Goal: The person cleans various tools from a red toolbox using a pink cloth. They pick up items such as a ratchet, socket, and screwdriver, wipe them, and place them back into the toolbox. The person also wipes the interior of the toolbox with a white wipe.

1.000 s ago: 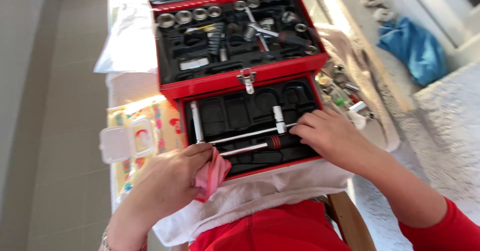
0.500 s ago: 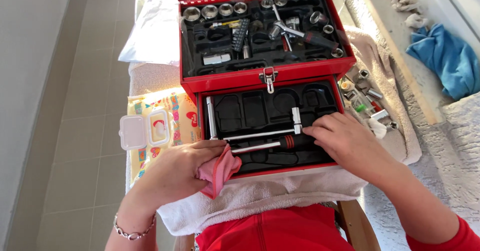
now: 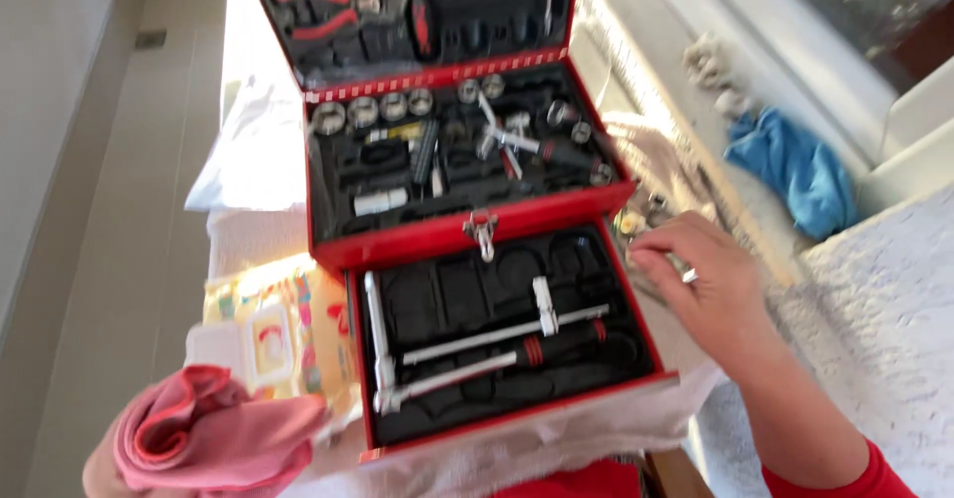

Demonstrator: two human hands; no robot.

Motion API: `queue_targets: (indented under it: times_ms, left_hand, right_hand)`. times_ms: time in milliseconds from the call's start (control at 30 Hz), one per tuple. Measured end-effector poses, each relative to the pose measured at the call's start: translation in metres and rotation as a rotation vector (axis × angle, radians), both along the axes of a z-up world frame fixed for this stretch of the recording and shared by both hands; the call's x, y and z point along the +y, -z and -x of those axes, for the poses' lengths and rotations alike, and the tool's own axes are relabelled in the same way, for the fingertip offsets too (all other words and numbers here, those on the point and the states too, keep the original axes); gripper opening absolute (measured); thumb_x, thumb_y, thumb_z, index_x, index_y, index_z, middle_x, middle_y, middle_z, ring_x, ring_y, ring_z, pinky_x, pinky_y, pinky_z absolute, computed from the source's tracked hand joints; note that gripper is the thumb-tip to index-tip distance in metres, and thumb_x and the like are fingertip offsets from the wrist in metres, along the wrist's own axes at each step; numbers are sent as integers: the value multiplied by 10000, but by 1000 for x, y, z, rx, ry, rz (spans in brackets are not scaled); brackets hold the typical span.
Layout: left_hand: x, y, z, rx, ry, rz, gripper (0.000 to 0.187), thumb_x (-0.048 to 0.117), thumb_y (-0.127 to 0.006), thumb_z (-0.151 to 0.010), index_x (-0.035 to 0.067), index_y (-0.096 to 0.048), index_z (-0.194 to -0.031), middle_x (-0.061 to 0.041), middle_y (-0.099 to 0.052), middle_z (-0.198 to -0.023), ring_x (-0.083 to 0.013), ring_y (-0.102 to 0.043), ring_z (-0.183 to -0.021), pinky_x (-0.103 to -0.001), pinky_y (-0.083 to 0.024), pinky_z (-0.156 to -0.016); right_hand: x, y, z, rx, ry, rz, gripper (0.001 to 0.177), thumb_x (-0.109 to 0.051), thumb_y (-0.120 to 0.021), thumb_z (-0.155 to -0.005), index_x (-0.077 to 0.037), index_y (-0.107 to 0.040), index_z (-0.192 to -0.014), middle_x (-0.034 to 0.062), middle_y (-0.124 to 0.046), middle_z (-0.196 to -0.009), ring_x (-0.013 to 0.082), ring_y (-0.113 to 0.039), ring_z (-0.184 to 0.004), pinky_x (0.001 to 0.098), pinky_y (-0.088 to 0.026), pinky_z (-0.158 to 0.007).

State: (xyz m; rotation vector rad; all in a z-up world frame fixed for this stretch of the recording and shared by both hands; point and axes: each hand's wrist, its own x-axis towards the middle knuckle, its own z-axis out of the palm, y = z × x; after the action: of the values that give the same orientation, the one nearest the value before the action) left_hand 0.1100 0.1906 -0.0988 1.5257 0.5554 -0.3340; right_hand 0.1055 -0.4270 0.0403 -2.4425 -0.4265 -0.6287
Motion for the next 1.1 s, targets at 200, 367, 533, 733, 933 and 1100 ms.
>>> queue_targets:
  times_ms: [200,367,533,733,933,1100]
  left_hand:
    - [90,17,-91,-197,52,21,371,-57,-720,-677,-189,-678,-1021,-371,-738,-982,-519,-691,-850,-568,-536,-725]
    - [36,-44,-107,-305,78,25,387,-14,-753,-610,-109,-659,-973,-271,-727,-925,-406,-673,-809,-486,-530,-701]
    - [-98,-151,-91,-419,89,16,414,28,-787,-542,-29,-641,-925,-171,-717,-866,-294,-656,-767,-404,-525,-677]
    - [-252,-228,-37,-586,71,-22,456,77,-827,-461,67,-620,-867,-51,-707,-795,-159,-637,-716,-305,-521,-647]
    - [-328,-159,27,-871,-84,58,402,95,-790,-622,105,-636,-992,5,-668,-886,-100,-608,-806,-247,-504,-741]
    - [-330,-134,41,-1147,-197,29,384,148,-801,-796,75,-696,-1158,-48,-700,-1087,-163,-680,-969,-275,-549,-865]
  right_hand:
    - [8,-4,-94,-227,34,255,184,-328,-748,-953,-193,-745,-1077,47,-669,-912,283,-679,-883,383,-552,-807]
    - [16,18,-160,-119,-31,592,334,-341,-743,-878,-91,-730,-1099,143,-676,-949,374,-657,-924,480,-528,-779]
    - [25,7,-154,63,91,592,302,-364,-580,-996,-110,-638,-1148,141,-627,-930,401,-665,-861,520,-523,-769]
    - [81,-27,-56,510,-77,-313,393,-376,-404,-1038,-92,-640,-1173,181,-599,-702,388,-606,-692,480,-481,-684]
    - [114,52,38,809,-277,-816,446,-483,-549,-944,-97,-622,-1157,10,-528,-668,117,-465,-510,268,-358,-448]
    - [120,72,71,400,-353,-408,361,-443,-572,-956,-111,-710,-930,54,-749,-888,160,-627,-815,338,-518,-769]
